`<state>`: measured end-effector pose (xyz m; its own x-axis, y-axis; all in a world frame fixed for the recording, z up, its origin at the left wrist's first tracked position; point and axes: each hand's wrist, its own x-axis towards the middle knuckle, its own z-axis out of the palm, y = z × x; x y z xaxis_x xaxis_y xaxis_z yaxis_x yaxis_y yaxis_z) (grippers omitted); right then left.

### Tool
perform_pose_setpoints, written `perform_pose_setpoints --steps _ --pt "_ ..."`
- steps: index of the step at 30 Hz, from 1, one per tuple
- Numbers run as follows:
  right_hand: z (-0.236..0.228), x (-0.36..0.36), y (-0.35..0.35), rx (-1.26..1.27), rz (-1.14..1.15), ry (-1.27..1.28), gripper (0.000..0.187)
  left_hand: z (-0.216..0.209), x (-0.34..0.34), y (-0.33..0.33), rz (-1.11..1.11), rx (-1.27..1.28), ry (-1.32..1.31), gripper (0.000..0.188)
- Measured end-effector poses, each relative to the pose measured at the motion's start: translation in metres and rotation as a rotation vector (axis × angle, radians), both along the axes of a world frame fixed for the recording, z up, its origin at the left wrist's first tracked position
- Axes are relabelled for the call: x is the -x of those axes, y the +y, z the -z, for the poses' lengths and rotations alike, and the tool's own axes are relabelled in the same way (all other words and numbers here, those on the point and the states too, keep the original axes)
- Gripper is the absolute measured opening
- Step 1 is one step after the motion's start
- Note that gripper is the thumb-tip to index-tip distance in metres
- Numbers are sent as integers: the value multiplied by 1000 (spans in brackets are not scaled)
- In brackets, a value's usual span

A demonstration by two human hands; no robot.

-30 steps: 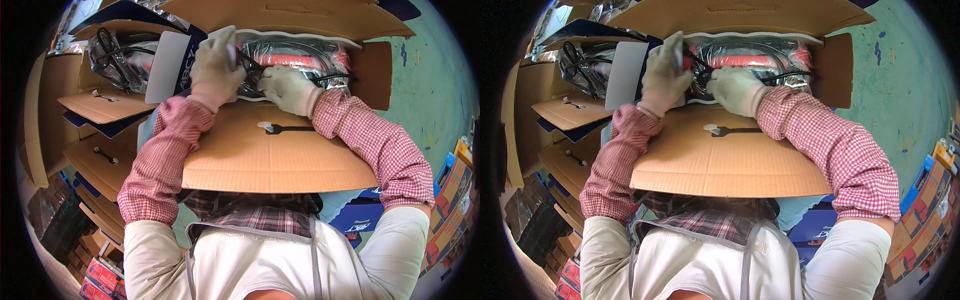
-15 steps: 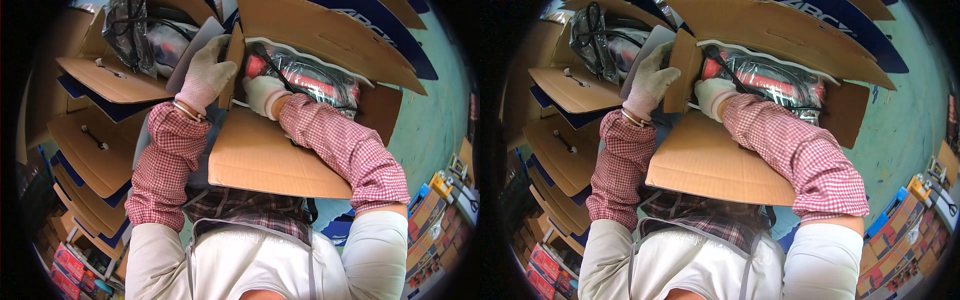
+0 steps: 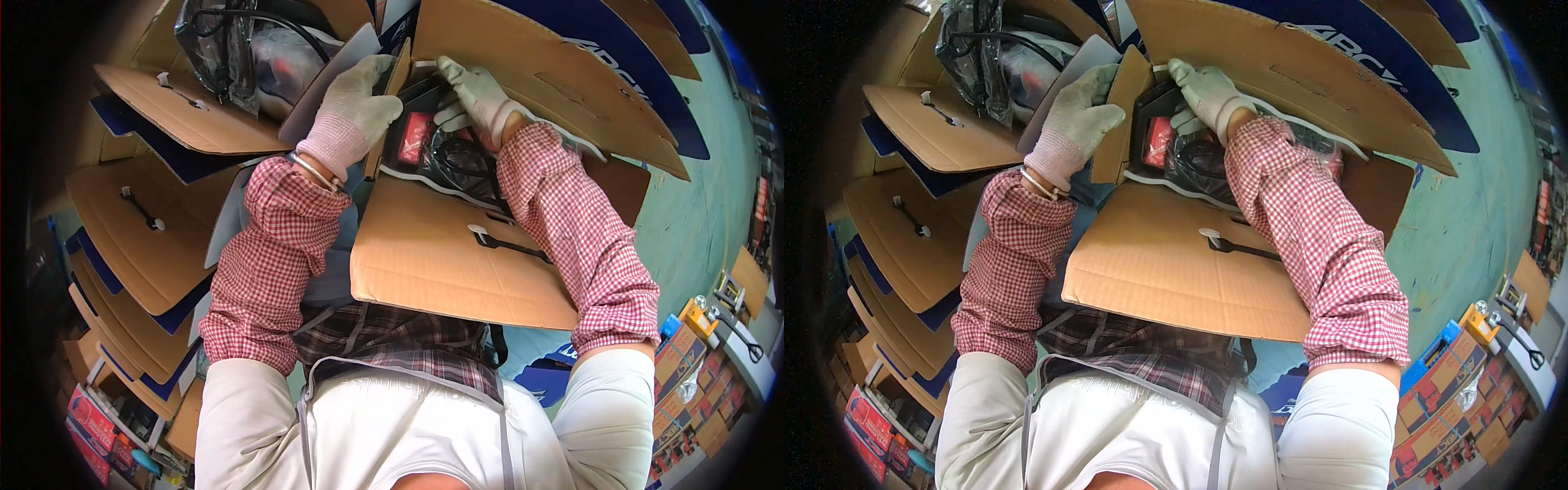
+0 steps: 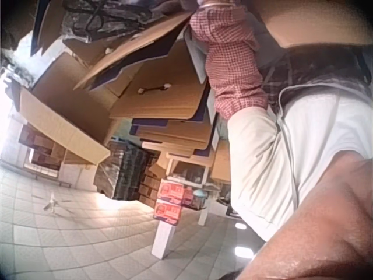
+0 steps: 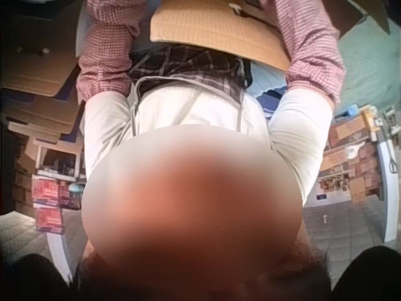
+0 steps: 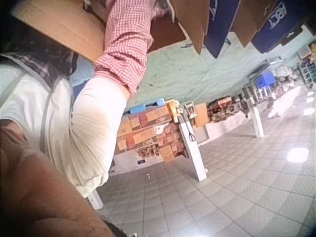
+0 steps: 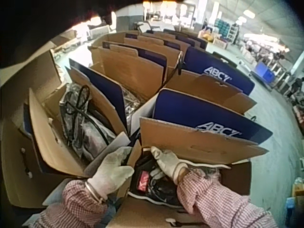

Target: Packing electronic components, cables, and foam inserts into cardboard boxes for shipping.

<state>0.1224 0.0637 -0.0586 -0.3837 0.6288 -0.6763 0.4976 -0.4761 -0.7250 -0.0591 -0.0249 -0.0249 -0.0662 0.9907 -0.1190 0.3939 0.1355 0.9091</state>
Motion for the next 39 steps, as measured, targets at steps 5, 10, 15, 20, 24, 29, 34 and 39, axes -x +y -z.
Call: perform_pose_setpoints --steps 5,10,15,20,24,29,34,39 --pt "21 4 -32 -1020 -301 -203 36 -9 2 -1 8 43 6 47" --pt "24 16 -30 -805 -720 -643 38 2 1 0 -7 23 -56 47" --pt "14 29 -32 -870 -675 -644 33 3 -1 -1 -15 40 -94 45" --pt "27 28 -31 -851 -562 -629 26 8 -1 3 -12 1 -116 45" --pt "27 0 -33 -975 -529 -396 26 9 3 0 -39 11 -44 44" --pt "13 -29 -22 -938 -465 -507 36 -10 -3 1 9 75 -11 46" --pt "13 -15 -25 -898 -461 -552 37 1 -2 0 -22 75 -6 46" --pt "11 12 -17 -934 -616 -596 31 6 -1 1 -29 37 -51 45"
